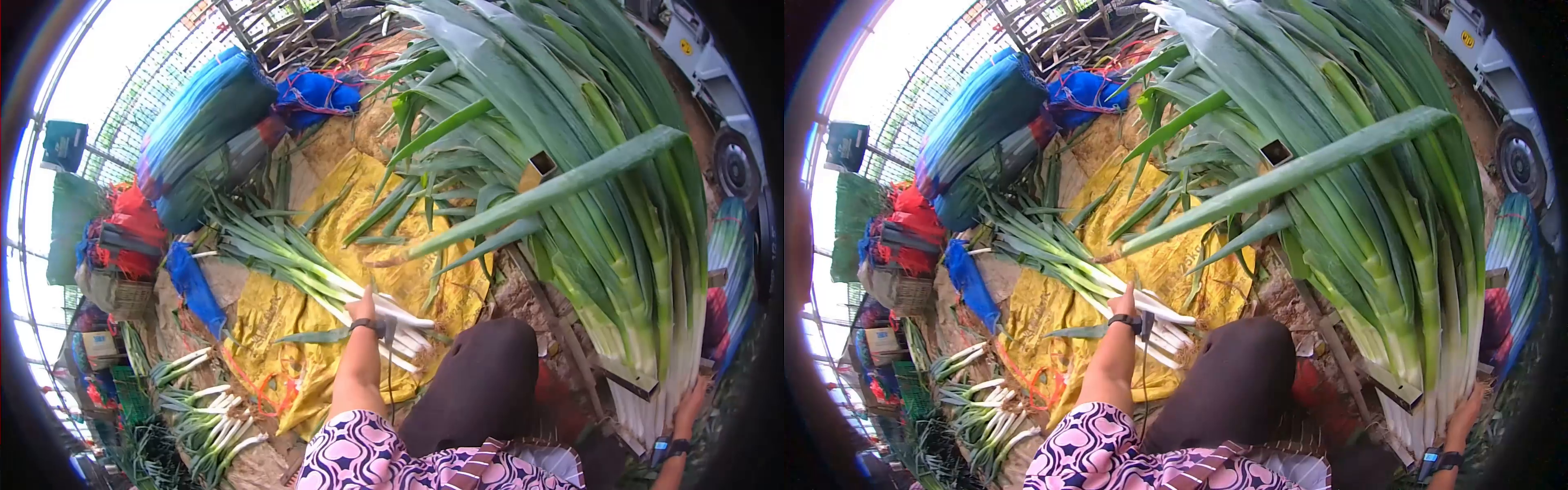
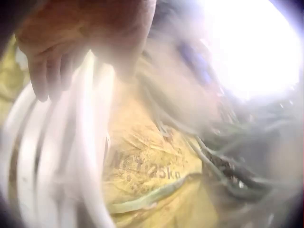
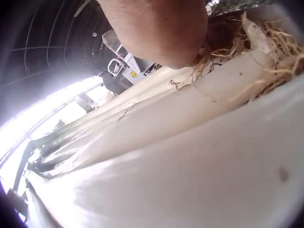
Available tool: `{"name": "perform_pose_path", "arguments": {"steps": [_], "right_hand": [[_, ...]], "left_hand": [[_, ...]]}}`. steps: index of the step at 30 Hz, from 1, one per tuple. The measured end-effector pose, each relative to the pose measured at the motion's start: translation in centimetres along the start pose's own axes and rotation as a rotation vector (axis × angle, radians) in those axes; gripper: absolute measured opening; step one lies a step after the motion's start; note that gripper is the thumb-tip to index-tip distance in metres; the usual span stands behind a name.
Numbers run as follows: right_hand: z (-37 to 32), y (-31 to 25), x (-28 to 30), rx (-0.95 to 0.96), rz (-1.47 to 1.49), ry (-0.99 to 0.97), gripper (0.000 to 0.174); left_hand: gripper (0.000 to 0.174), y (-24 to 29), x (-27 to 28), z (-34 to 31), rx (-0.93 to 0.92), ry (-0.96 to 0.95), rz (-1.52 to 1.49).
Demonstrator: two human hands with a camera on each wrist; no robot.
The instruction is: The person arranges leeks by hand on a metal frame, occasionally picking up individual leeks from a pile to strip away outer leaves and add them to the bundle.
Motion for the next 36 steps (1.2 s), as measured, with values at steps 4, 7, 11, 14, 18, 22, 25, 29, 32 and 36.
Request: {"name": "perform_pose_path", "arguments": {"steps": [4,7,11,14,18,22,25,29,32,36], "right_hand": [[-1.1,-0.7,0.9,0.06,-0.052,0.023,0.059],[-0.8,-0.1,2.4,-0.037,0.076,-0.044,0.055],[-1.9,-9.0,11.2,0.038,0.2,0.229,0.051],[-8.0,-25.1,17.2,0.244,0.494,0.073,0.044],[-14.1,-43.8,18.1,0.87,0.686,-0.433,0.045],[-16.7,-52.7,11.7,0.941,0.675,-0.856,0.07],[-18.0,-54.5,6.8,0.826,0.388,-1.439,0.059],[-17.8,-51.6,8.4,0.674,0.397,-1.692,0.034],[-16.7,-48.3,11.8,0.812,0.219,-1.523,0.036],[-15.0,-41.9,14.6,0.958,0.215,-1.44,0.045]], "left_hand": [[0.092,8.0,0.7,-5.1,0.224,0.19,0.202],[0.087,5.7,0.9,-3.7,0.179,0.226,0.042],[0.037,6.7,2.4,-4.0,0.043,0.26,-0.508],[0.026,10.1,4.5,-5.4,0.045,0.096,-0.783],[0.017,14.3,5.2,-9.8,0.183,-0.153,-0.938],[0.023,18.0,5.0,-18.4,0.277,-0.431,-0.992],[0.023,21.8,6.2,-24.9,0.265,-0.511,-1.011],[0.053,17.7,4.9,-22.6,0.46,-0.585,-1.223],[0.073,13.9,4.3,-15.0,0.211,-0.391,-1.142],[0.075,12.8,6.6,-9.7,0.183,-0.626,-1.472]]}}
Point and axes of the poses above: each hand's wrist, its own z-axis towards the middle knuckle, its own x-axis out of the back of the hand, y = z × x, the point moved 3 cm from there along z, towards the middle knuckle, and after that the axes turned 11 degrees about -x, right-handed, at the moved point
